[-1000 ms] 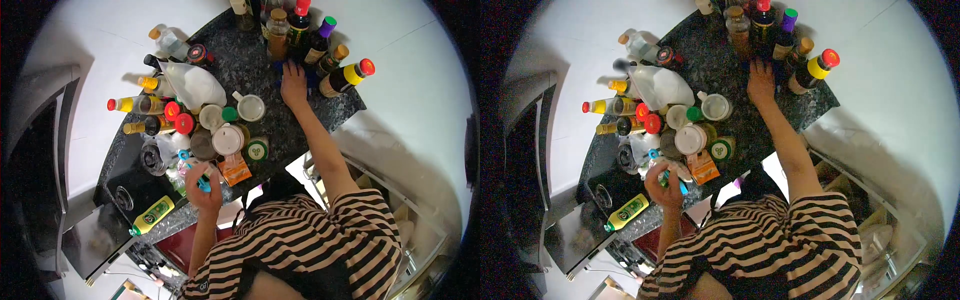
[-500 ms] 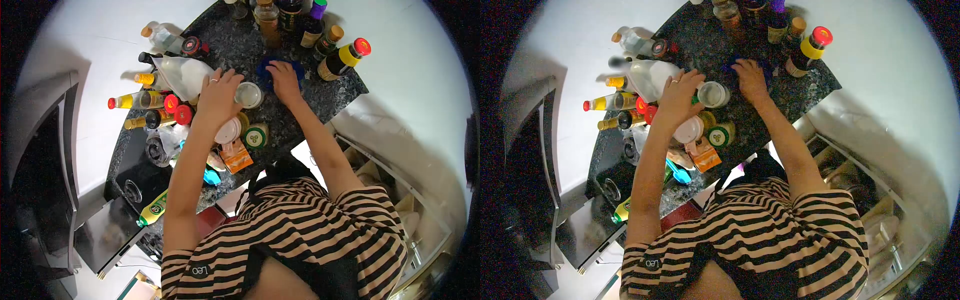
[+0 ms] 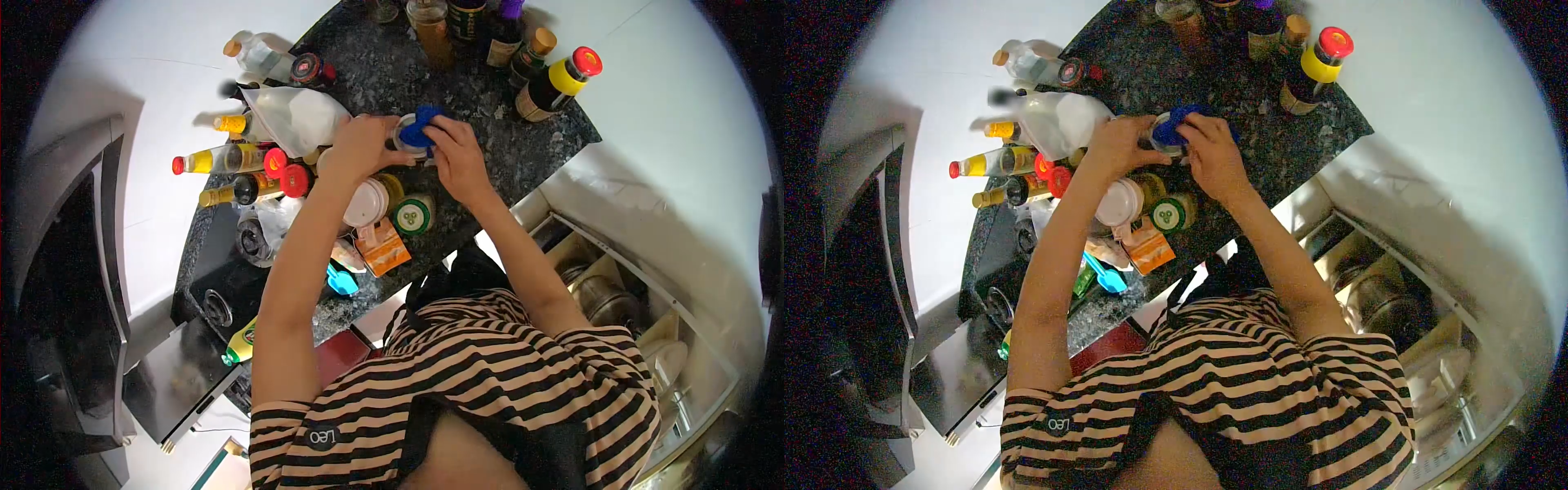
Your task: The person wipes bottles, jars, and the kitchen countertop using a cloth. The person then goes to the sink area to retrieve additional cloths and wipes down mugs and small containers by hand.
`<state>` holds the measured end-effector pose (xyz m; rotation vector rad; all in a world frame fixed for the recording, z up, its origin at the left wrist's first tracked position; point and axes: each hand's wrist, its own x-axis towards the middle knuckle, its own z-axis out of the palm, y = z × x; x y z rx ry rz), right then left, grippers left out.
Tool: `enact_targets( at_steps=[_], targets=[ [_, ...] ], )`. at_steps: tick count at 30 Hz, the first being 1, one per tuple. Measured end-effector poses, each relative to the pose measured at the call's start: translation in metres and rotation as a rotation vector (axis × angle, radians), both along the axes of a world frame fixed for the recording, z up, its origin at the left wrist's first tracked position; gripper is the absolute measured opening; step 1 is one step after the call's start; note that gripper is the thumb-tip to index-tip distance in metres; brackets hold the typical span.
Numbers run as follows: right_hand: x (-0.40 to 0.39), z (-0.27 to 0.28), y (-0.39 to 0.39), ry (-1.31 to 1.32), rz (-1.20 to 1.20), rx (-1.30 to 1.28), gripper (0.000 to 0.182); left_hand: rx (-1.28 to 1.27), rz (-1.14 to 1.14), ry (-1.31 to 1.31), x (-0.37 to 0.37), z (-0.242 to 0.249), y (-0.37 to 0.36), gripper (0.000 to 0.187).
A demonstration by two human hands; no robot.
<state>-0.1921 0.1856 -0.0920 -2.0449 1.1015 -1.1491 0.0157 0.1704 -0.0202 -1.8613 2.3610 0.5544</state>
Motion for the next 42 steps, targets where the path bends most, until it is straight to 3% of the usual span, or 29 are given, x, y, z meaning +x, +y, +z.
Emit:
enact_targets(
  at_steps=[5, 8, 11, 15, 18, 20, 21, 24, 29, 32, 33, 36, 40, 42],
  targets=[
    [0.003, -0.009, 0.002, -0.043, -0.074, 0.027, 0.031, -0.025, 0.024, -0.043, -0.001, -0.002, 0.007, 0.069],
    [0.002, -0.011, -0.006, -0.053, -0.17, 0.184, 0.031, 0.114, -0.008, 0.039, 0.016, -0.016, 0.003, 0.055],
    [0.0, -0.003, -0.011, -0.05, -0.219, 0.094, 0.035, 0.177, 0.024, 0.201, 0.031, -0.034, -0.001, 0.041],
    [0.015, 0.013, 0.003, 0.167, 0.075, -0.065, 0.034, 0.102, 0.037, 0.193, 0.033, -0.036, 0.003, 0.035],
    [0.024, 0.015, 0.001, 0.251, 0.072, -0.134, 0.035, 0.068, -0.011, 0.092, 0.033, -0.036, -0.002, 0.037],
    [0.026, 0.017, 0.0, 0.222, 0.03, -0.073, 0.033, 0.033, -0.044, 0.027, 0.032, -0.038, -0.006, 0.041],
    [0.027, 0.014, -0.001, 0.212, 0.011, -0.058, 0.032, 0.052, -0.022, -0.051, 0.03, -0.039, -0.008, 0.03],
    [0.034, 0.0, -0.009, 0.11, -0.113, 0.012, 0.028, 0.165, 0.028, 0.027, 0.029, -0.029, -0.011, 0.03],
    [0.024, -0.041, -0.035, -0.011, -0.272, 0.138, 0.029, 0.127, -0.005, 0.133, 0.031, -0.032, -0.004, 0.033],
    [-0.001, -0.04, -0.024, -0.065, -0.362, 0.634, 0.032, 0.08, 0.015, 0.138, 0.029, -0.027, 0.002, 0.034],
    [-0.01, -0.05, -0.024, -0.076, -0.337, 0.53, 0.033, 0.053, 0.03, 0.134, 0.028, -0.026, 0.001, 0.034],
    [-0.008, -0.008, -0.013, -0.153, -0.256, 0.394, 0.031, 0.054, -0.037, 0.172, 0.032, -0.036, -0.002, 0.034],
    [0.013, -0.007, -0.004, -0.063, -0.156, 0.092, 0.028, 0.144, -0.035, 0.154, 0.027, -0.033, -0.006, 0.033],
    [0.017, -0.019, -0.007, -0.092, -0.264, 0.153, 0.029, 0.165, -0.021, 0.118, 0.028, -0.038, -0.007, 0.031]
  ],
)
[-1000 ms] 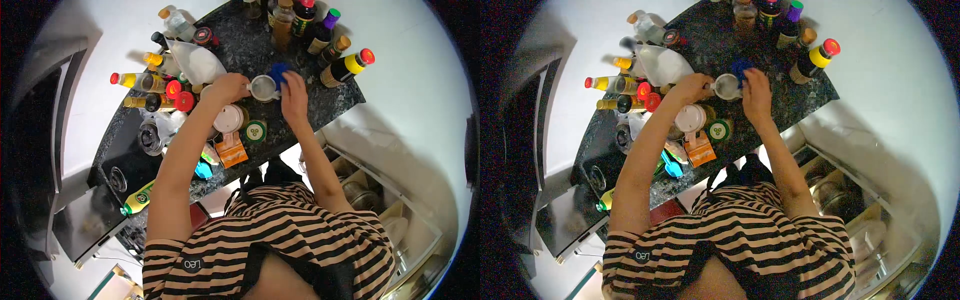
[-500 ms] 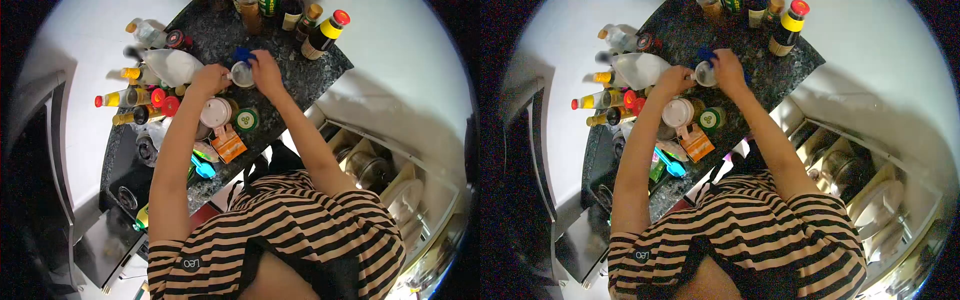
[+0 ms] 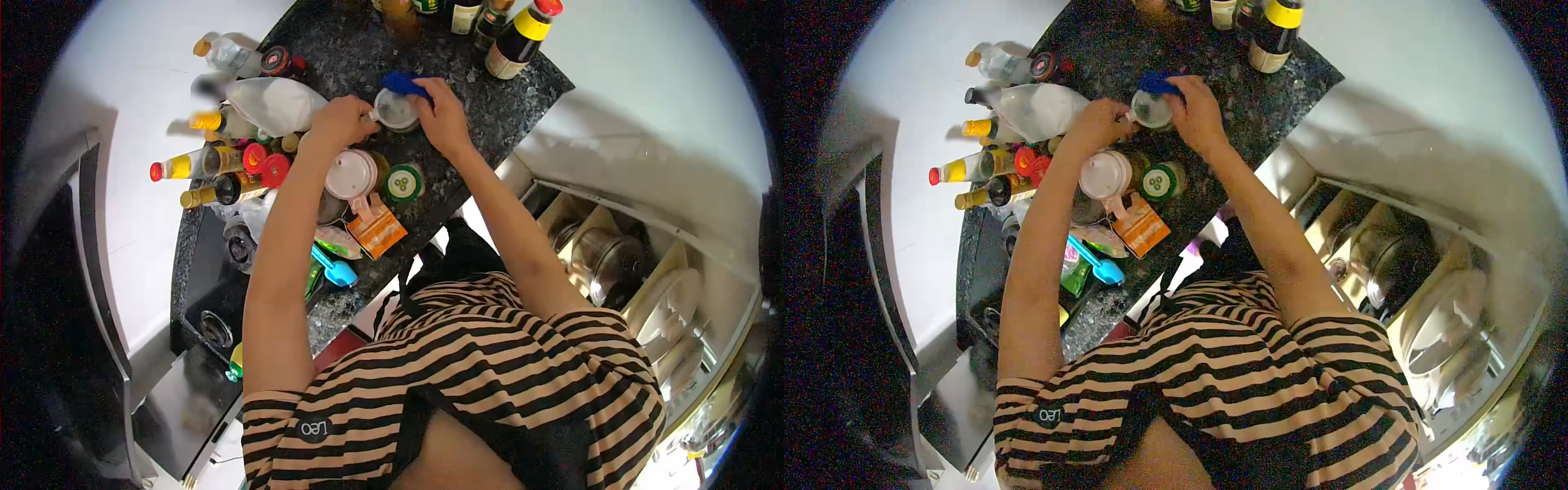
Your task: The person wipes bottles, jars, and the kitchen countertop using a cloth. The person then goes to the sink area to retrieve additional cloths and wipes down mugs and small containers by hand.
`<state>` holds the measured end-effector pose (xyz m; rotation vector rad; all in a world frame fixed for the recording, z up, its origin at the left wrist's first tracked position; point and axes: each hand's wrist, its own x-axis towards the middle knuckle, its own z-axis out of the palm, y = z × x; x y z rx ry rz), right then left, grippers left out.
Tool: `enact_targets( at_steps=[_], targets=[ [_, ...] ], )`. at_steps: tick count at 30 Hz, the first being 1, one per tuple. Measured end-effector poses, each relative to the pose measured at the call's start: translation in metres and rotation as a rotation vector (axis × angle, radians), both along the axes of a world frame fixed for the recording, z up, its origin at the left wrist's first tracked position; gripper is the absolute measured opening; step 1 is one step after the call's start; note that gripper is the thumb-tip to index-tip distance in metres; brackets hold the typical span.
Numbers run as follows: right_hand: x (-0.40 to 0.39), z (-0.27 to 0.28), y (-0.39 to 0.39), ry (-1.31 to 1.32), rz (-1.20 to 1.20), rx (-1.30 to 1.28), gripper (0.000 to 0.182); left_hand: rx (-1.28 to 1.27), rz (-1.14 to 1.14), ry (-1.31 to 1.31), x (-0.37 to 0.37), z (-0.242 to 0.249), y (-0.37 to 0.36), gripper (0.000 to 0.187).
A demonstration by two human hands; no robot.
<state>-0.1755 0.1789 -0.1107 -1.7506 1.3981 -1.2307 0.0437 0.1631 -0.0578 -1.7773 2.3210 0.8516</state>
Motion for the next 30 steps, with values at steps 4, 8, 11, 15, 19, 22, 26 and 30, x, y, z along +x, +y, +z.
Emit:
enact_targets(
  at_steps=[4, 8, 11, 15, 19, 22, 26, 30],
  targets=[
    [-0.009, -0.021, 0.008, -0.125, -0.137, 0.303, 0.029, -0.004, -0.05, 0.05, 0.001, 0.004, -0.003, 0.029],
    [-0.011, 0.005, 0.022, -0.105, -0.193, 0.099, 0.029, 0.133, 0.048, 0.126, 0.002, 0.0, 0.002, 0.028],
    [0.0, 0.007, 0.032, -0.068, -0.073, -0.039, 0.029, 0.105, 0.034, 0.122, -0.003, 0.008, 0.0, 0.031],
    [0.004, 0.001, 0.032, -0.158, -0.076, 0.015, 0.029, 0.077, 0.018, 0.153, 0.002, 0.0, -0.001, 0.033],
    [0.003, -0.012, 0.026, -0.108, -0.226, 0.074, 0.03, 0.035, 0.006, 0.092, -0.004, 0.01, 0.004, 0.035],
    [-0.008, -0.014, 0.021, -0.095, -0.282, 0.068, 0.032, 0.106, 0.005, 0.135, 0.007, 0.001, 0.006, 0.037],
    [0.002, 0.02, 0.037, -0.043, -0.08, -0.084, 0.028, 0.342, 0.044, 0.289, 0.014, -0.015, -0.004, 0.035],
    [0.005, 0.023, 0.044, 0.214, 0.058, -0.216, 0.026, 0.312, -0.006, 0.217, 0.002, 0.011, -0.007, 0.03]
  ],
)
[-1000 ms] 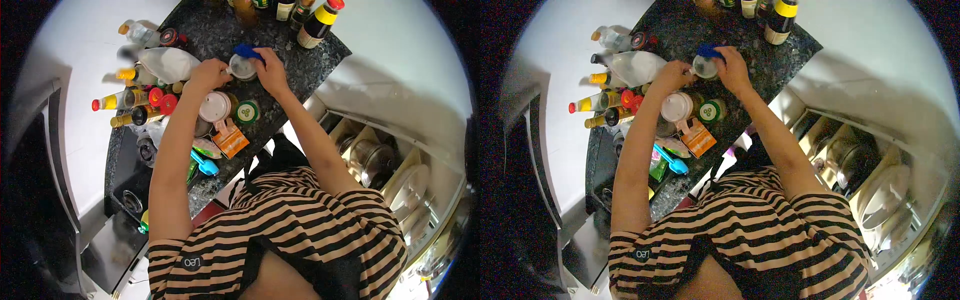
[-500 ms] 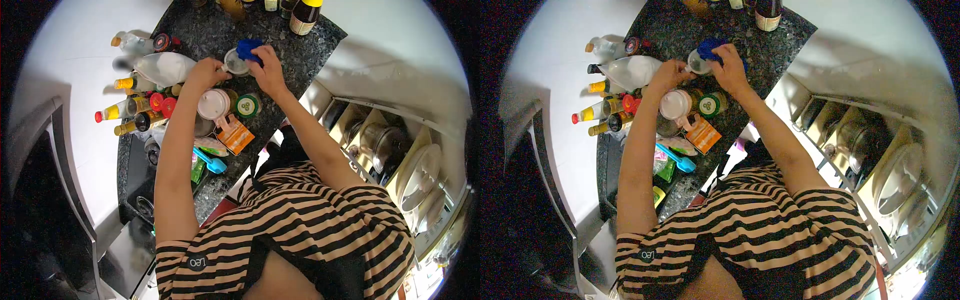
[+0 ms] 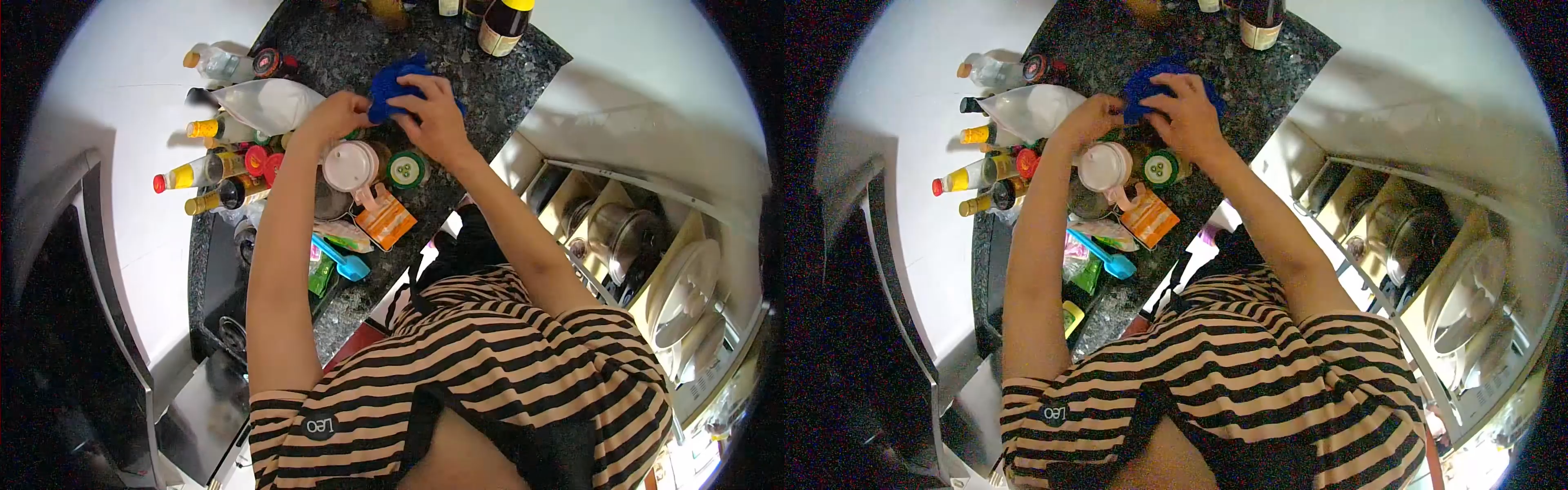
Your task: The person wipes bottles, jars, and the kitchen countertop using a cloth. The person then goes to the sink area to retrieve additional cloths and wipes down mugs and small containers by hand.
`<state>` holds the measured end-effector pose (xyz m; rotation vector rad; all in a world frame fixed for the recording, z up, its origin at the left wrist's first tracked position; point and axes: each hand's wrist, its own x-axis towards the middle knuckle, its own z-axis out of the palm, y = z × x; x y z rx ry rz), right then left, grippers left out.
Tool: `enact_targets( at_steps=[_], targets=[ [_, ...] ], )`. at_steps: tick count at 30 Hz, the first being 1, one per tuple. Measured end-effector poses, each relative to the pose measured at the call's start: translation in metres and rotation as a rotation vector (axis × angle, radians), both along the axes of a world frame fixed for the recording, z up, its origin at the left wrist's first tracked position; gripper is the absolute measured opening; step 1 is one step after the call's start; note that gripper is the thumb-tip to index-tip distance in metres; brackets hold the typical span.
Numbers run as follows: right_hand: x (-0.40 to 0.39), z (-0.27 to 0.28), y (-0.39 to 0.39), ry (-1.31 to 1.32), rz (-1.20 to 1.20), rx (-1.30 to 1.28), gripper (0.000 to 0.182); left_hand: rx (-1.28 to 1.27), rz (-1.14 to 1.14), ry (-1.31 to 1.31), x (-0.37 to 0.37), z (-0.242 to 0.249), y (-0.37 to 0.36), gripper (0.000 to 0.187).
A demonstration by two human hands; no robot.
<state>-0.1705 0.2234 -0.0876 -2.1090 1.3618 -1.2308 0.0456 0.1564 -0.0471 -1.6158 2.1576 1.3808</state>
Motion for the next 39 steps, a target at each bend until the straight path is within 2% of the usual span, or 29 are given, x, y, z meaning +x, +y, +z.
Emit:
enact_targets(
  at_steps=[3, 4, 6, 7, 10, 13, 14, 16, 20, 23, 26, 29, 32, 33, 35, 37, 39],
  targets=[
    [-0.002, -0.02, -0.017, -0.123, -0.139, -0.039, 0.024, -0.009, -0.003, 0.077, -0.002, -0.002, -0.001, 0.029],
    [-0.003, -0.021, -0.021, -0.207, -0.198, 0.08, 0.024, 0.0, 0.004, 0.134, 0.002, -0.019, -0.003, 0.029],
    [-0.006, -0.018, -0.035, -0.374, -0.312, 0.308, 0.023, -0.029, 0.013, 0.172, 0.001, -0.022, -0.009, 0.031],
    [-0.008, -0.013, -0.04, -0.297, -0.333, 0.247, 0.025, -0.062, 0.013, 0.15, -0.005, -0.014, -0.008, 0.032],
    [-0.008, -0.004, -0.054, -0.138, -0.18, -0.016, 0.024, -0.183, -0.038, 0.05, -0.015, 0.0, -0.012, 0.035],
    [-0.004, 0.003, -0.055, 0.229, -0.022, -0.068, 0.021, -0.216, -0.093, -0.156, -0.025, 0.012, -0.012, 0.037],
    [-0.003, 0.003, -0.055, 0.221, -0.028, -0.042, 0.02, -0.22, -0.105, -0.239, -0.027, 0.017, -0.014, 0.038],
    [0.0, 0.003, -0.059, 0.205, -0.037, -0.01, 0.019, -0.209, -0.045, -0.126, -0.016, -0.001, -0.017, 0.039],
    [0.007, -0.017, -0.076, 0.064, -0.24, 0.05, 0.021, -0.182, 0.044, 0.041, -0.007, -0.021, -0.021, 0.041],
    [-0.012, -0.062, -0.087, -0.038, -0.343, 0.202, 0.024, -0.189, 0.038, 0.037, -0.003, -0.028, -0.018, 0.042],
    [-0.036, -0.065, -0.068, -0.384, -0.35, 0.547, 0.026, -0.312, 0.091, -0.008, -0.01, -0.017, -0.016, 0.042],
    [-0.031, -0.017, -0.043, -0.567, -0.38, 0.405, 0.029, -0.228, 0.132, -0.116, -0.03, -0.007, -0.022, 0.036],
    [-0.015, -0.016, -0.042, -0.47, -0.328, 0.27, 0.031, -0.084, 0.212, 0.065, -0.038, -0.027, -0.028, 0.04],
    [-0.014, -0.024, -0.04, -0.364, -0.331, 0.127, 0.032, -0.097, 0.189, 0.033, -0.039, -0.032, -0.03, 0.04],
    [-0.011, -0.032, -0.031, -0.353, -0.332, 0.108, 0.033, -0.12, 0.143, -0.031, -0.043, -0.03, -0.031, 0.041],
    [-0.007, -0.037, -0.017, -0.299, -0.333, 0.089, 0.036, -0.129, 0.2, -0.012, -0.045, -0.022, -0.027, 0.037],
    [-0.006, -0.041, -0.007, -0.37, -0.28, 0.108, 0.037, -0.106, 0.246, -0.003, -0.046, -0.019, -0.025, 0.035]
  ],
)
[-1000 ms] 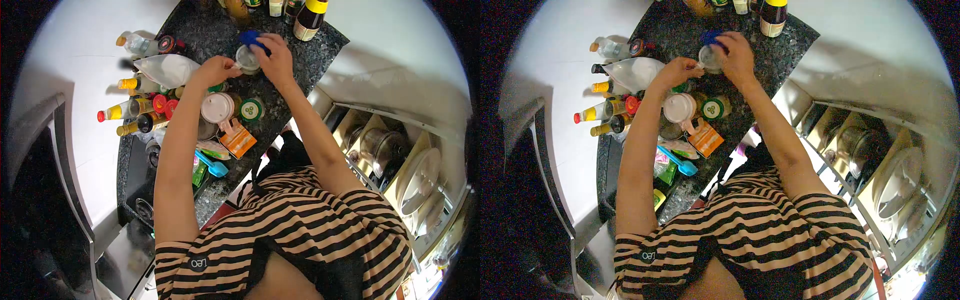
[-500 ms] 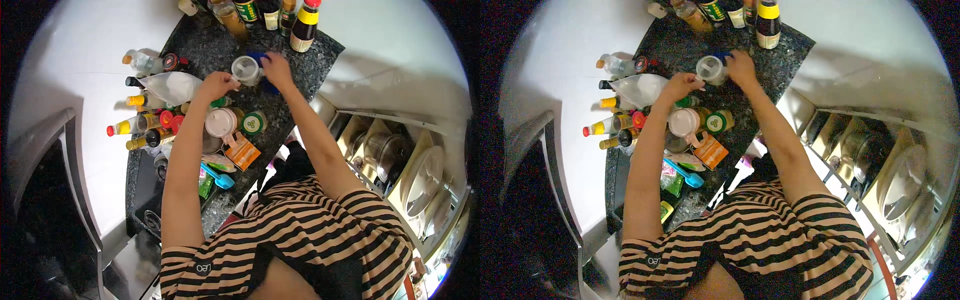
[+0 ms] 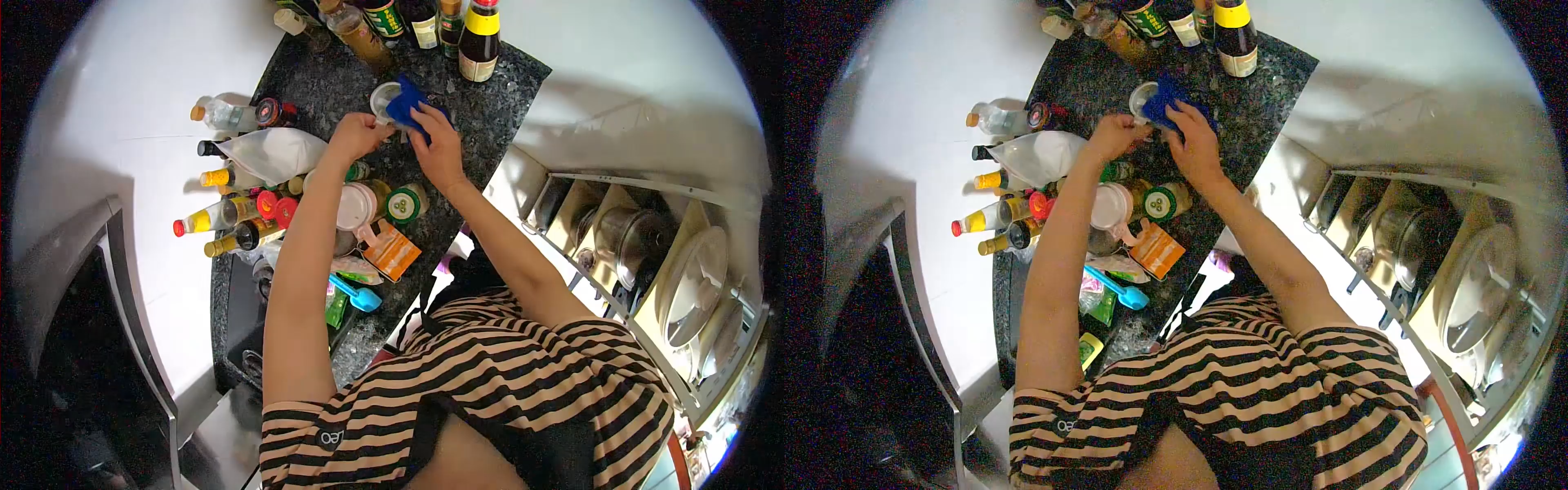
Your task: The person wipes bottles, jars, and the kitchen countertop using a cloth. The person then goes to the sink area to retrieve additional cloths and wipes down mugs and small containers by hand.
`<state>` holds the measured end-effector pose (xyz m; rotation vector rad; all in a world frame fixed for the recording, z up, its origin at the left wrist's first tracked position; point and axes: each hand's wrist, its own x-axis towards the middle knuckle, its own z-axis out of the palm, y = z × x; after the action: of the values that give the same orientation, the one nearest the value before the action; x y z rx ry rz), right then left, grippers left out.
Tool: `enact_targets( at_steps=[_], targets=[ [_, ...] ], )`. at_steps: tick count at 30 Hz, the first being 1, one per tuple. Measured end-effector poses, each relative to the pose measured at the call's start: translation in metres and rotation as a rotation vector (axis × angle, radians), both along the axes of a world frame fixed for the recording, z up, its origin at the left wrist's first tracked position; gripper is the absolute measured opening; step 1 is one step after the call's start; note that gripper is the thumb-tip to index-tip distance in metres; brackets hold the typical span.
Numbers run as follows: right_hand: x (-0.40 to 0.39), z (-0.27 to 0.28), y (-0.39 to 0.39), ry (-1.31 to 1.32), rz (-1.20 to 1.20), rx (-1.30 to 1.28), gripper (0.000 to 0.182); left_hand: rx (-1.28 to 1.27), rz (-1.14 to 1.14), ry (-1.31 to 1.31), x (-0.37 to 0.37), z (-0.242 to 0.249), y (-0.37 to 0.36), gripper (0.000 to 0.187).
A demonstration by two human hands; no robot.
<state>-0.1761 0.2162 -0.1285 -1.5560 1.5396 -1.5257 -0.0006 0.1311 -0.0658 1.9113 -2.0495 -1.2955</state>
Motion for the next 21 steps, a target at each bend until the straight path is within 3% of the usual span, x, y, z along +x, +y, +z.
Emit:
enact_targets(
  at_steps=[2, 6, 8, 11, 14, 17, 21],
  targets=[
    [0.001, 0.0, 0.002, -0.058, 0.036, -0.01, 0.036, 0.049, 0.034, 0.009, 0.002, -0.007, -0.001, 0.033],
    [-0.008, -0.005, 0.007, 0.06, 0.059, -0.015, 0.03, 0.275, 0.128, 0.265, 0.004, -0.024, -0.009, 0.021],
    [-0.005, 0.011, 0.01, 0.036, 0.001, -0.038, 0.026, 0.422, 0.051, 0.365, 0.001, -0.014, -0.01, 0.016],
    [0.005, 0.024, 0.004, -0.086, 0.062, 0.131, 0.024, 0.54, 0.199, 0.47, -0.005, 0.003, -0.002, 0.011],
    [0.008, 0.013, -0.001, 0.016, 0.045, 0.014, 0.022, 0.568, 0.193, 0.469, -0.001, -0.004, -0.005, 0.012],
    [0.003, 0.006, 0.001, 0.081, 0.084, 0.079, 0.02, 0.544, 0.205, 0.416, -0.006, -0.002, -0.001, 0.024],
    [-0.006, -0.001, -0.003, -0.044, 0.069, 0.206, 0.023, 0.538, 0.278, 0.362, -0.015, 0.013, 0.005, 0.027]
  ],
)
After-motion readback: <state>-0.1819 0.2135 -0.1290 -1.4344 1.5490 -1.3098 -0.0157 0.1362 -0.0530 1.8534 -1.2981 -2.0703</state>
